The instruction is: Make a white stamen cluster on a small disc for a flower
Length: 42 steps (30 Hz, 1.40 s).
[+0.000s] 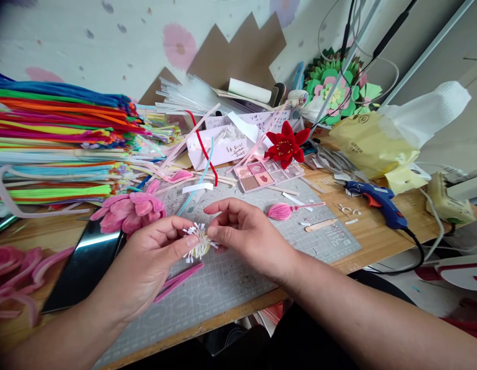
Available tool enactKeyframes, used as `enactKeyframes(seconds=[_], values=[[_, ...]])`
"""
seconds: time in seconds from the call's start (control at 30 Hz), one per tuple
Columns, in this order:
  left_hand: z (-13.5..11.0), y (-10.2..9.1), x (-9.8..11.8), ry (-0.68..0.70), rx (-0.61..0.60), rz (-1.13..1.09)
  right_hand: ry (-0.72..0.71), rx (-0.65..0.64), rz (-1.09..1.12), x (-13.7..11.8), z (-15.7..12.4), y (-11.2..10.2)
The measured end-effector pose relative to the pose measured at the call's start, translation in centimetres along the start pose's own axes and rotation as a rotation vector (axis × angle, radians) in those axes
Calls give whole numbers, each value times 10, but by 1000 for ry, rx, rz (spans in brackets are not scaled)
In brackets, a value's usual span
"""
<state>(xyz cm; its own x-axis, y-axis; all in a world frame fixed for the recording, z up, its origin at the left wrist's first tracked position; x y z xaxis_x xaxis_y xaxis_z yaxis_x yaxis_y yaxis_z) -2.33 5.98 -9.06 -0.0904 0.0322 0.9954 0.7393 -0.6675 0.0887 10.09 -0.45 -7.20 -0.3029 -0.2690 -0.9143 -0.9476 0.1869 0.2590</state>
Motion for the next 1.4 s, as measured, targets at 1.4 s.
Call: enactKeyframes(seconds=[1.4], values=[[10, -11, 13, 182, 18, 56, -384, 439, 62, -62, -69, -111]])
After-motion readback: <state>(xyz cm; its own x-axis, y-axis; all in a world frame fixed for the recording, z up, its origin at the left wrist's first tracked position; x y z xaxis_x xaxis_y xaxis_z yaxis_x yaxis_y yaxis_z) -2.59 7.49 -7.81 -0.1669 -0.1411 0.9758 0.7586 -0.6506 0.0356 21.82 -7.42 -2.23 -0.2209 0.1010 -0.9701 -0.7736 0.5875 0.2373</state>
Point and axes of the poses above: each hand's wrist, its own z-axis towards the middle knuckle, its own y-axis out of the palm, x = y × z, the point moved 7 cm from there along z, towards the middle knuckle, and after that the axes turned 14 degrees about y, right-handed, at the moved point
